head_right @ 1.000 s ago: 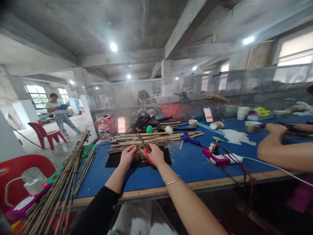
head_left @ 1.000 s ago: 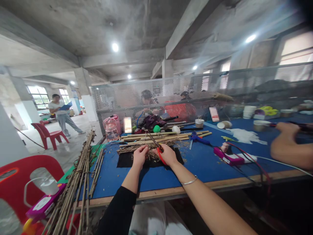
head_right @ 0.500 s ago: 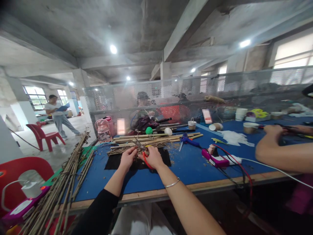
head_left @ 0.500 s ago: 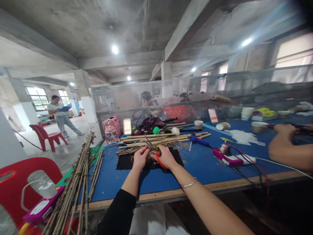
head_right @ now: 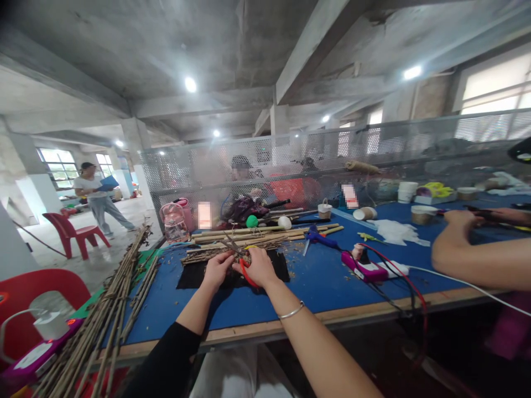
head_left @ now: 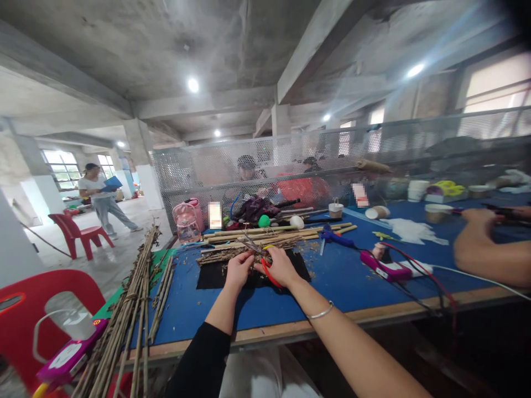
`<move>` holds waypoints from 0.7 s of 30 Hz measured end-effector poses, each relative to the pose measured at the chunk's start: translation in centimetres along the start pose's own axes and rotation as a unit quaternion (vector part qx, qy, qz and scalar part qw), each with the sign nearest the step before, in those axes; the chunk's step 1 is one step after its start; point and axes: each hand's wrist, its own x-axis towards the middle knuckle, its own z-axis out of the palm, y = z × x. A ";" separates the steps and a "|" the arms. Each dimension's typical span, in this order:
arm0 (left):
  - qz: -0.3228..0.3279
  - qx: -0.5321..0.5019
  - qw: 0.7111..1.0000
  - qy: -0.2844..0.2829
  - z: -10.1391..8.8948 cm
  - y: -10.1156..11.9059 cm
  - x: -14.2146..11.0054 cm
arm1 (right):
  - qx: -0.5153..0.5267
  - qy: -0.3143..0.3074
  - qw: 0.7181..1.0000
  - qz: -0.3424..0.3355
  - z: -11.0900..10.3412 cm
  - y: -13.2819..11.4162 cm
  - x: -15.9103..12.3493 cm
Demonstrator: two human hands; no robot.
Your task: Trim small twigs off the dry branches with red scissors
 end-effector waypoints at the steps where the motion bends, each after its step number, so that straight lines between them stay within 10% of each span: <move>1: 0.000 0.000 1.000 -0.001 0.0 -0.1 0.1 | -0.003 -0.001 1.000 0.000 0.0 0.0 0.0; 21: 0.018 0.031 0.999 0.020 -0.1 -0.1 0.1 | -0.026 -0.009 1.000 -0.007 -0.4 -0.4 0.0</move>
